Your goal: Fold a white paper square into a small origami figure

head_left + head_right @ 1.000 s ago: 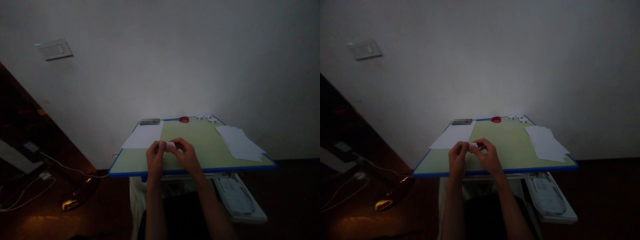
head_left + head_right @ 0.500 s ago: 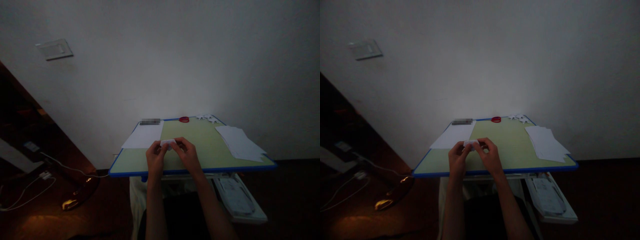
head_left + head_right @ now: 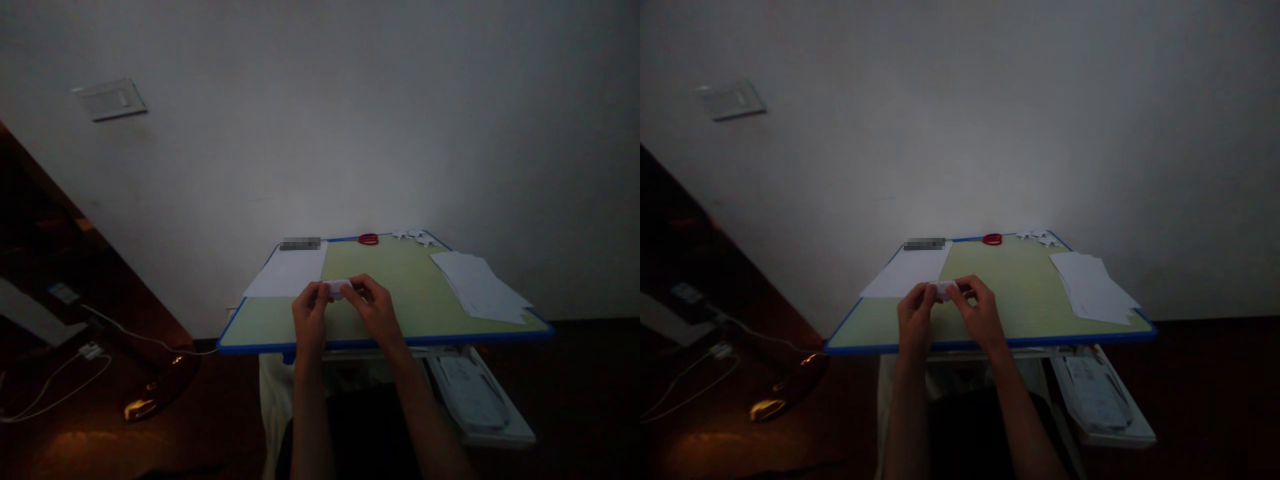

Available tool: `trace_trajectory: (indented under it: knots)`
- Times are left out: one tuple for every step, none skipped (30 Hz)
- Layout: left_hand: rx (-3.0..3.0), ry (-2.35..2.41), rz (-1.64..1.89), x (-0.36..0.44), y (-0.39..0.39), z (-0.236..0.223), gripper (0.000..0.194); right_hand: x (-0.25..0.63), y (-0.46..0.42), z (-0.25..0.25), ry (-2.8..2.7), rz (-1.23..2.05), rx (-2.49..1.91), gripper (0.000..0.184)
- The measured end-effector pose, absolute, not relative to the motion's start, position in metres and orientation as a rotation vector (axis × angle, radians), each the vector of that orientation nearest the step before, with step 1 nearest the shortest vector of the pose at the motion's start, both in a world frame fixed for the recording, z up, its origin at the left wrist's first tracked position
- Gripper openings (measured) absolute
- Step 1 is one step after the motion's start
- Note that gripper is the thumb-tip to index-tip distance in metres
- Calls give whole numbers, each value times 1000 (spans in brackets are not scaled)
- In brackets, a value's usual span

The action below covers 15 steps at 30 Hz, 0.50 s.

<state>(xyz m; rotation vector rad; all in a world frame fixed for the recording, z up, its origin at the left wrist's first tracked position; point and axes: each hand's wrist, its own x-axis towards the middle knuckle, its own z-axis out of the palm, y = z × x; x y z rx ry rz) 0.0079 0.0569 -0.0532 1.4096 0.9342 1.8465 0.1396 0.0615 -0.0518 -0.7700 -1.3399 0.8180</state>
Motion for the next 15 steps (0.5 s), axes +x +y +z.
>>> trace_trajectory:
  knots:
    - [1404,933,1843,8,57,-53,31,140,61,-52,-1341,820,-765,21]
    - [1396,929,1840,8,57,-53,31,140,61,-52,-1343,819,-760,21]
    - [1389,926,1835,8,57,-53,31,140,61,-52,-1344,818,-755,21]
    - [1385,921,1826,8,57,-53,31,140,61,-52,-1343,814,-753,21]
    - [1385,918,1815,9,57,-53,30,140,61,-51,-1340,810,-755,21]
    - [1387,916,1805,9,58,-53,29,140,61,-51,-1334,807,-761,21]
    - [1389,915,1795,8,58,-53,29,140,61,-51,-1327,808,-769,21]
    - [1388,918,1787,8,59,-54,29,140,61,-52,-1321,810,-776,21]
    - [1385,923,1782,8,59,-54,29,140,61,-52,-1319,813,-780,21]
    - [1382,927,1776,8,60,-55,29,140,61,-52,-1321,813,-781,21]
    - [1379,932,1770,8,60,-55,30,140,61,-52,-1325,813,-779,22]
    - [1375,934,1764,7,61,-55,30,140,61,-51,-1330,811,-776,22]
    - [1373,933,1759,7,61,-55,30,140,61,-51,-1333,812,-774,22]
    - [1372,931,1754,7,61,-55,30,140,61,-51,-1336,813,-771,22]
    - [1373,930,1748,7,60,-55,30,141,61,-50,-1339,813,-768,22]
